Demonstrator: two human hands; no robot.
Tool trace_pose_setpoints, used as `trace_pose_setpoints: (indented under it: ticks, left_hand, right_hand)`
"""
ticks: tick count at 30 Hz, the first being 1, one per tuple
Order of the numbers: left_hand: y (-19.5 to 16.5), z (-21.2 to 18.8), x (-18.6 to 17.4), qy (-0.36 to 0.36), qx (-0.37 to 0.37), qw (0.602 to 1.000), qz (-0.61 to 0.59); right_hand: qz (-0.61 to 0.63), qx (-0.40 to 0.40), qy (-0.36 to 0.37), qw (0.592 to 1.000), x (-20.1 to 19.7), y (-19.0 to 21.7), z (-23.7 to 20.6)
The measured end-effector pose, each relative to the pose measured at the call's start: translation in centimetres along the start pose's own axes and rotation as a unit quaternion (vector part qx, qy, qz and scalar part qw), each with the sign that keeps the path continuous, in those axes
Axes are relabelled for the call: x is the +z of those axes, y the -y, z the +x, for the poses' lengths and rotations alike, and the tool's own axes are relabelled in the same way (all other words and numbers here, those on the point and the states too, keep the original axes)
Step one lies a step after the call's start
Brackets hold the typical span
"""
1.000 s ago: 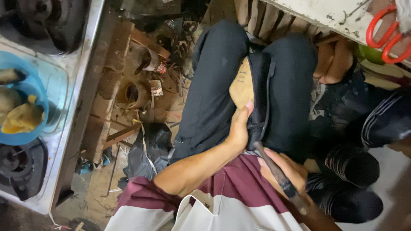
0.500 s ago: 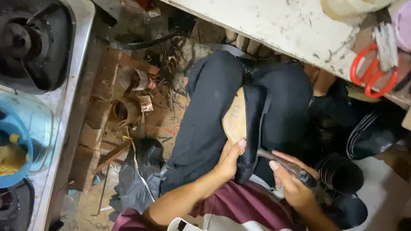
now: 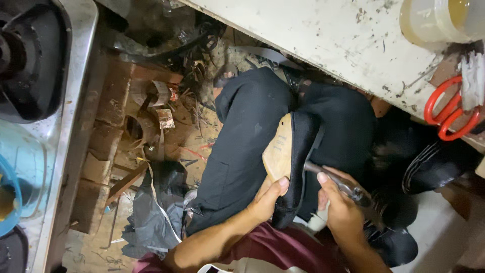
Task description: The person sits on the floor shaping a black fabric shoe upper over a wooden shoe last, pressing and smoothing the material with their hands and hammering it with a hammer. They trim the edge with a blade, place the finished shoe on a shelf, then pick up another shoe and continue pressing and hammering it on the last.
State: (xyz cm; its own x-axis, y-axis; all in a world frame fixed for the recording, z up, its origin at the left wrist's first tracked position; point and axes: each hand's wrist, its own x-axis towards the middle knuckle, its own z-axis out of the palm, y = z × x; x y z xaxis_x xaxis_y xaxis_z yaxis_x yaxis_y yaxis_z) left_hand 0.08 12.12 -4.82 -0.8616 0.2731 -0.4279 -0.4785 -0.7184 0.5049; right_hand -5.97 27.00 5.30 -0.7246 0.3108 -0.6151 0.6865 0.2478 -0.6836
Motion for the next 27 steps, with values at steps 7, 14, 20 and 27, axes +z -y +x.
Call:
trace_pose_setpoints:
  ticks: [7, 14, 20, 27]
  left_hand:
    - [1.2, 0.9, -0.2, -0.013, -0.03, 0.999, -0.036]
    - [-8.4, 1.2, 0.0, 0.194, -0.036, 0.973, 0.119]
    - [-12.9, 9.6, 0.9, 0.056, -0.056, 0.989, 0.122]
    - [-11.2, 10.0, 0.6, 0.059, -0.056, 0.988, 0.129]
  right_hand:
    - [0.145, 0.009, -0.009, 0.989, 0.7, 0.1, 3.0]
    - [0.331, -0.043, 0.263, 0.905, -5.4, -2.5, 3.9]
    - [0.257, -0.014, 0.181, 0.949, -5.6, -4.6, 4.0]
    - [0.165, -0.072, 0.123, 0.976, -3.1, -0.5, 2.6]
